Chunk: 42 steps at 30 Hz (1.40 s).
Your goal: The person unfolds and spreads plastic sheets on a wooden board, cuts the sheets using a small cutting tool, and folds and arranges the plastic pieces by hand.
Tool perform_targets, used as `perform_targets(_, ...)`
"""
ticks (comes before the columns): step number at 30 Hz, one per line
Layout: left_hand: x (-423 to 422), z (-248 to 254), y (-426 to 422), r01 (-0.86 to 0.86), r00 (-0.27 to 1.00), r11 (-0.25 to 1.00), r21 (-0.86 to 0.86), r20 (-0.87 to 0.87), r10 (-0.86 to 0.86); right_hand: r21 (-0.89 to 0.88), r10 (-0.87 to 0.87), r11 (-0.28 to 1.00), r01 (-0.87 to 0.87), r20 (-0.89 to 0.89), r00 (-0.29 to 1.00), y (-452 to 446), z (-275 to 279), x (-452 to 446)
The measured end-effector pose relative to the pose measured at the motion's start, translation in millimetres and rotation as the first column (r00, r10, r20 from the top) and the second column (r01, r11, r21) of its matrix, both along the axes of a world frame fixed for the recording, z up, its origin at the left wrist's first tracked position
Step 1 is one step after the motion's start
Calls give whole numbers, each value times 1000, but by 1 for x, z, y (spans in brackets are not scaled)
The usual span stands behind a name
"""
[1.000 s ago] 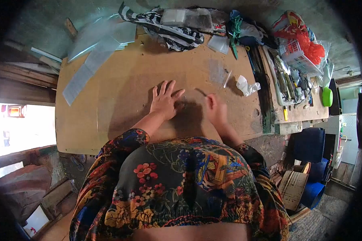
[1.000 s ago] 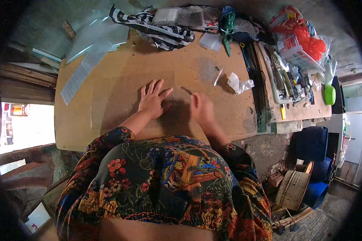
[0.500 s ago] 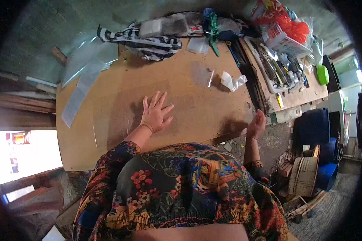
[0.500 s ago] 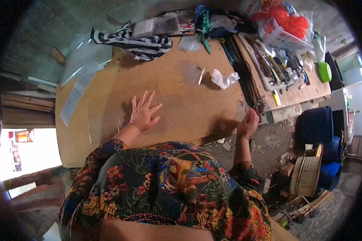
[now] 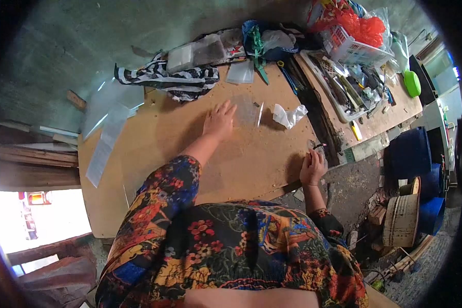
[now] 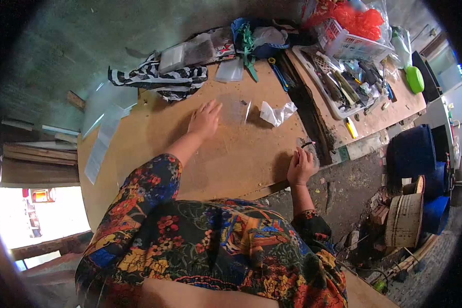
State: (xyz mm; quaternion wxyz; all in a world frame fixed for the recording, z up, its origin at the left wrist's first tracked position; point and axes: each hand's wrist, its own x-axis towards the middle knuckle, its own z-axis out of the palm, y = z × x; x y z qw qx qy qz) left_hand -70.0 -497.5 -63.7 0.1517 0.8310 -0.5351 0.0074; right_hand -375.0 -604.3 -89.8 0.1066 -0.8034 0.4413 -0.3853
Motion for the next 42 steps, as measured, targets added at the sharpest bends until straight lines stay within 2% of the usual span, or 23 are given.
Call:
perform_targets(3, 32, -21, -9, 145, 985, 985, 95, 76, -152, -38, 7, 999, -7, 16, 1000, -1, -1, -2)
perform_targets(7, 43, -21, -5, 88, 994, 991, 105, -78, -80, 2, 24, 1000, -24, 3, 1000, -2, -1, -2)
perform_targets(9, 41, -25, 0, 73, 997, 996, -52, 33, -72, 36, 30, 999, -31, 15, 999, -2, -1, -2)
perform_targets(10, 44, -24, 1, 69, 997, 996, -51, 33, -67, -9, 31, 999, -31, 7, 1000, -3, -2, -2)
perform_targets(12, 48, -20, 15, -154, 988, 987, -43, 27, 155, -40, 53, 998, -53, -14, 999, -4, -4, -5)
perform_targets(14, 55, 4, 47, -198, 980, 976, -93, 16, 200, -36, 64, 997, -64, 4, 998, -7, -10, -7)
perform_targets(15, 62, 18, 67, -219, 974, 963, -159, 18, 224, -165, 65, 983, -75, -69, 996, -7, -2, -7)
perform_targets(16, 69, 28, 93, -248, 967, 957, -150, 25, 255, -165, 83, 983, -87, -29, 996, -7, -4, -5)
perform_targets(18, 80, 48, 155, -255, 925, 927, -277, 208, 316, -1, 11, 1000, -11, -89, 996, -4, -6, -8)
perform_targets(19, 80, 63, 185, -286, 913, 920, -266, 216, 346, -21, 12, 1000, -14, -79, 997, -6, -10, -9)
perform_targets(21, 75, 88, 243, -528, 803, 848, -53, 296, 518, -31, 2, 999, -4, -78, 997, -8, -12, -8)
perform_targets(25, 75, 89, 335, -675, 702, 731, 97, 386, 598, -107, 4, 994, -19, -135, 991, -11, -17, -9)
perform_targets(27, 71, 88, 356, -702, 712, 646, 300, 333, 618, -142, -5, 990, -23, -194, 981, -13, -17, -10)
perform_targets(28, 68, 85, 360, -713, 700, 635, 296, 334, 631, -151, -40, 988, 11, -192, 981, -11, -16, -8)
perform_targets(31, 66, 65, 359, -732, 650, 573, 370, 127, 749, -108, -86, 991, 75, -95, 992, 7, -7, 3)
perform_targets(32, 71, 52, 361, -726, 610, 532, 435, 52, 790, -207, -49, 978, 31, -85, 995, 10, -7, 5)
perform_targets(33, 74, 39, 365, -730, 604, 530, 432, 46, 795, -305, -14, 952, -11, -77, 997, 13, -6, 8)
perform_targets(34, 76, 28, 368, -696, 617, 644, 317, -195, 763, -313, -9, 950, -16, -79, 997, 24, 3, 16)
perform_targets(35, 78, 18, 373, -668, 616, 724, 174, -418, 668, -197, -19, 980, 8, -53, 998, 38, 11, 25)
perform_targets(36, 78, 21, 375, -670, 612, 723, 170, -424, 667, -76, -32, 997, 30, -30, 999, 53, 18, 35)
perform_targets(38, 78, 27, 379, -639, 616, 769, -20, -611, 497, -68, -12, 998, 15, 35, 999, 68, 23, 48)
perform_targets(41, 77, 36, 374, -715, 548, 687, 125, -510, 663, -29, 60, 998, -59, 53, 997, 83, 26, 63)
perform_targets(42, 75, 38, 370, -713, 550, 691, 122, -513, 659, -34, 57, 998, -55, 52, 997, 90, 31, 69)
